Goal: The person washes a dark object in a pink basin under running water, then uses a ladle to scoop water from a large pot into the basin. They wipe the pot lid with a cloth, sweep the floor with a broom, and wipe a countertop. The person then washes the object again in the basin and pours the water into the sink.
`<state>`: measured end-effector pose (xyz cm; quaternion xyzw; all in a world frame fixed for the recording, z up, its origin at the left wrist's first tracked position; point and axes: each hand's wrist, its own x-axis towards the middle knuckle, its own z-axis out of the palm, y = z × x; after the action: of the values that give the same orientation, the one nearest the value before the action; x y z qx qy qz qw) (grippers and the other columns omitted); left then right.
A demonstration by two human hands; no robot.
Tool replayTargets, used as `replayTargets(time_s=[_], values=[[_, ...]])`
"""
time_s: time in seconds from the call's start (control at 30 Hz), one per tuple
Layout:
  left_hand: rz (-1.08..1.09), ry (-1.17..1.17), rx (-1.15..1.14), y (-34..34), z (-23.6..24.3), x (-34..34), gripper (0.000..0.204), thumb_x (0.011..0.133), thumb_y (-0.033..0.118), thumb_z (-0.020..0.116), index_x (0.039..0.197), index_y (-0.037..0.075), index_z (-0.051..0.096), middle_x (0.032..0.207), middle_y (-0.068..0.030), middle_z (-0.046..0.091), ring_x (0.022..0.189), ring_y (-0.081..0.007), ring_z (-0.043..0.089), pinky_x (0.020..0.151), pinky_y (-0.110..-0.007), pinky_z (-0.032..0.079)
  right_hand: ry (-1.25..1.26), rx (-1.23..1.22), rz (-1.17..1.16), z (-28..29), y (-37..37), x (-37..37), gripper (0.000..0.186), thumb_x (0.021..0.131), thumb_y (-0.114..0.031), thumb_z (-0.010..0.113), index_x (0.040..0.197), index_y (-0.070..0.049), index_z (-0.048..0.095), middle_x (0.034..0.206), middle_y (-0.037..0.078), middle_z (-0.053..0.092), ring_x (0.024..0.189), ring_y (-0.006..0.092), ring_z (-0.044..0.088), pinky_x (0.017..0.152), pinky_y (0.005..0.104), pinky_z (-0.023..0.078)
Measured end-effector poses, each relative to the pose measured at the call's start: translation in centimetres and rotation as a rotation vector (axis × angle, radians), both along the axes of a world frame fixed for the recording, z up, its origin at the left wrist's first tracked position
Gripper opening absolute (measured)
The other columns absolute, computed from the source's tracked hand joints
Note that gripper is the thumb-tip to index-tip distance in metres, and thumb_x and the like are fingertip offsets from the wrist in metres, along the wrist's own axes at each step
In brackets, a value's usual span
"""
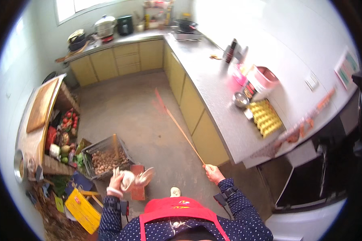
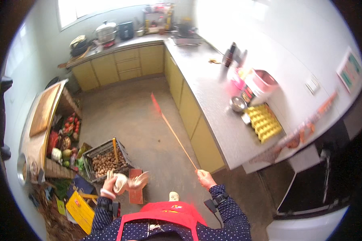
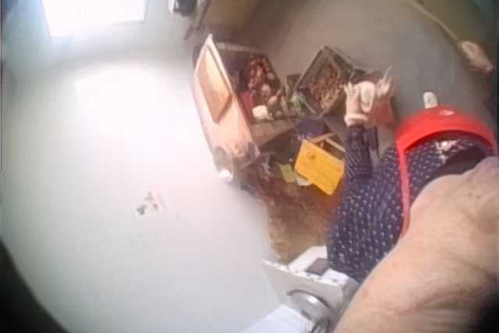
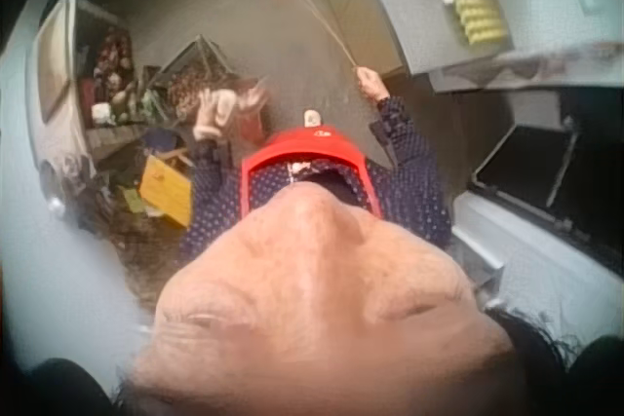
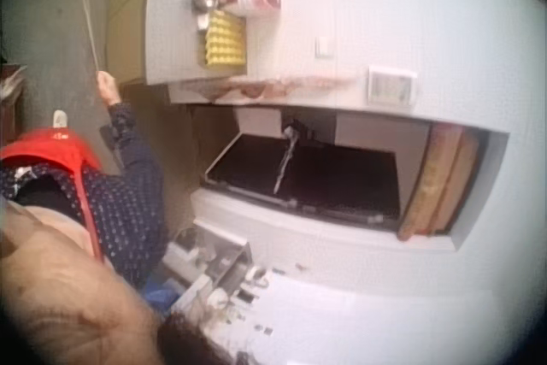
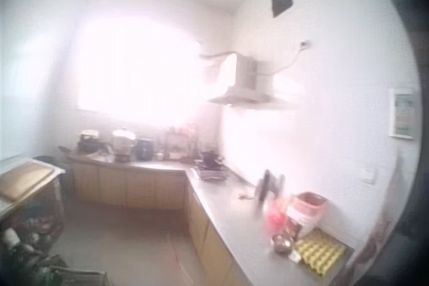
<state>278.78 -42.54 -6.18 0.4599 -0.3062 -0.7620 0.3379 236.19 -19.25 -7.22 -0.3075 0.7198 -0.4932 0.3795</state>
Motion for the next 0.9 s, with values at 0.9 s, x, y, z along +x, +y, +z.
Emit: replayTargets(time_s=[0.9], values=[[0.070, 0.139, -0.436, -48.4, 9.3, -22.2, 0.016, 0.091, 0.018, 0.061, 0.098, 0.003, 0.064, 0.091, 0.0016, 0.064, 0.086, -0.0075, 0.056, 0.081, -0.025, 0.046, -0.541, -0.222, 0.622, 13.7, -65.2, 1.5, 0.021, 0.093, -0.016, 0.055, 0.114, -0.011, 0.057, 0.073, -0.006, 0.053, 0.048, 0.0011, 0.035, 0.042, 0.0183, 0.026]])
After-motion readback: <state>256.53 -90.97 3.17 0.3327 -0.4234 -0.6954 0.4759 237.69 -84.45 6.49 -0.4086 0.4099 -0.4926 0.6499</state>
